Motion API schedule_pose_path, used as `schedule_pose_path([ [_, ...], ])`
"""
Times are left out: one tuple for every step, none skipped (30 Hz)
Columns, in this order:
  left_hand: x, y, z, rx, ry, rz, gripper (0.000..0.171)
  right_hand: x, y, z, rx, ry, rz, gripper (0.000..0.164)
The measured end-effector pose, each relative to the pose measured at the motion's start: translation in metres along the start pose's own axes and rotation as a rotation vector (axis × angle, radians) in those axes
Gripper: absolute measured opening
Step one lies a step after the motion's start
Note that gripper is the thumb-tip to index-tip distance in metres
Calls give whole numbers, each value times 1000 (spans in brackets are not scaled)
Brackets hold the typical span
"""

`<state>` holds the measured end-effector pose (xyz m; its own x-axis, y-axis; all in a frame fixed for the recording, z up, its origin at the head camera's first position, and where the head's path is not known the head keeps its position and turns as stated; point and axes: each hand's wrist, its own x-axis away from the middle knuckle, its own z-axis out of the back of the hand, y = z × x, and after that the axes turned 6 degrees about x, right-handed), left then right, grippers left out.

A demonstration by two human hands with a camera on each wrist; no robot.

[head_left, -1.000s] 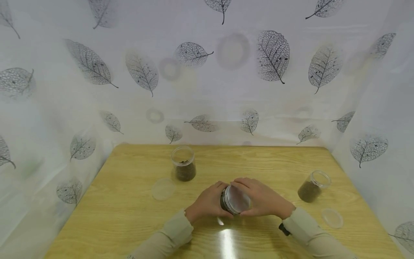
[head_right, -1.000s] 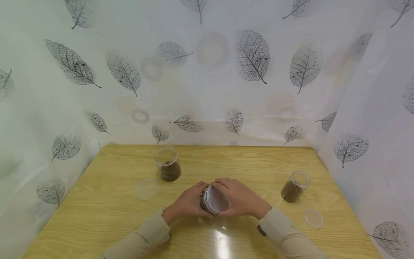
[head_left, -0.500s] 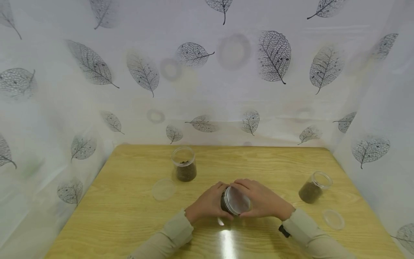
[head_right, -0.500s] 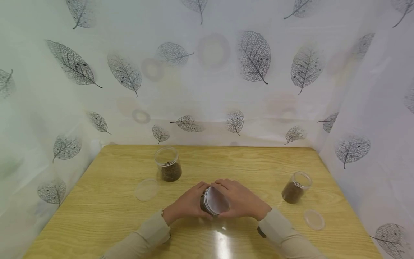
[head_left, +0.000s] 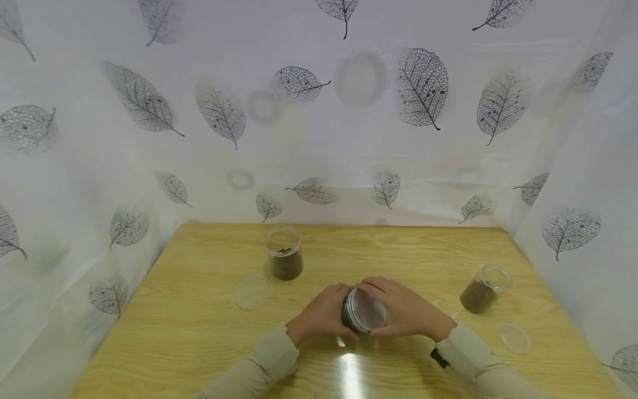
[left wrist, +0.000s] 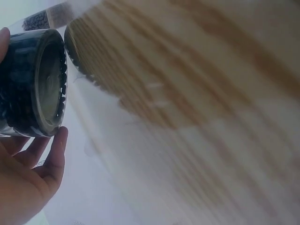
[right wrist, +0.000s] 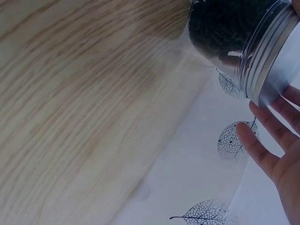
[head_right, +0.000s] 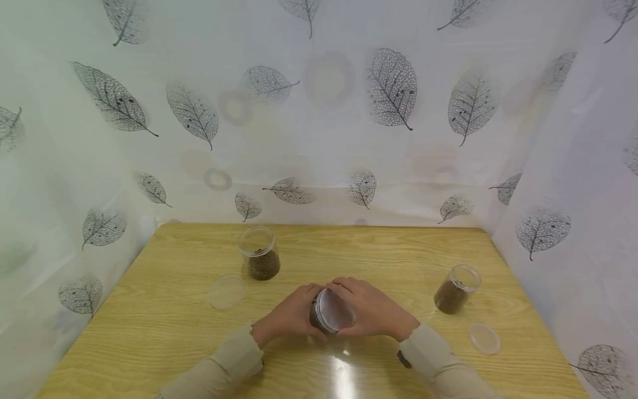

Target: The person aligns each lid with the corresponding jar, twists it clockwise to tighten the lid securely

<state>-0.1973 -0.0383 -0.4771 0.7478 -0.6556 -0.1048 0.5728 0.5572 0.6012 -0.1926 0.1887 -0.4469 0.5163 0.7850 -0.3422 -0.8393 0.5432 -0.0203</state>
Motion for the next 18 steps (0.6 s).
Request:
schedule_pose_path([
  [0,0,0,-11,5,-3,96,1,0,0,1,0,-2,94],
  [0,1,0,-25,10,-5,96,1,0,0,-1,1,-6,94],
  [0,1,0,-35,14,-5,96,2,0,1,-3,0,-10,94],
  [0,2,0,-50,18,-3,96,2,-1,1,-5,-1,-16,93],
  [1,2,0,-66,25,-2,96,2,-1,1,-11,-3,-27,93],
  [0,3,-1,-84,31,-2,96,3,-1,1,-18,-10,-40,92],
  [0,3,-1,-101,37,0,96,4,-2,1,-23,-18,-57,92],
  [1,4,-1,-118,45,0,95,4,-3,1,-33,-26,-77,92],
  [1,5,-1,-133,52,0,95,5,-3,1,-43,-37,-98,92],
  [1,5,-2,-155,59,0,95,6,-4,0,-55,-48,-122,92],
  [1,6,-2,-171,65,-1,95,7,-5,0,-67,-60,-146,92],
  [0,7,-2,-187,70,0,95,7,-6,0,-77,-70,-169,92],
  [0,8,-2,-199,76,1,95,8,-7,0,-88,-77,-190,92],
  [0,8,-3,-209,78,3,95,9,-8,-1,-101,-84,-208,92],
  [0,9,-3,-219,80,5,95,9,-9,-1,-108,-89,-225,92],
  [0,9,-4,-232,83,5,95,10,-10,-1,-110,-90,-238,92],
  [0,10,-4,-240,86,6,95,10,-11,-1,-113,-91,-251,92],
  [0,10,-5,-248,88,7,95,10,-12,-1,-115,-92,-265,92],
])
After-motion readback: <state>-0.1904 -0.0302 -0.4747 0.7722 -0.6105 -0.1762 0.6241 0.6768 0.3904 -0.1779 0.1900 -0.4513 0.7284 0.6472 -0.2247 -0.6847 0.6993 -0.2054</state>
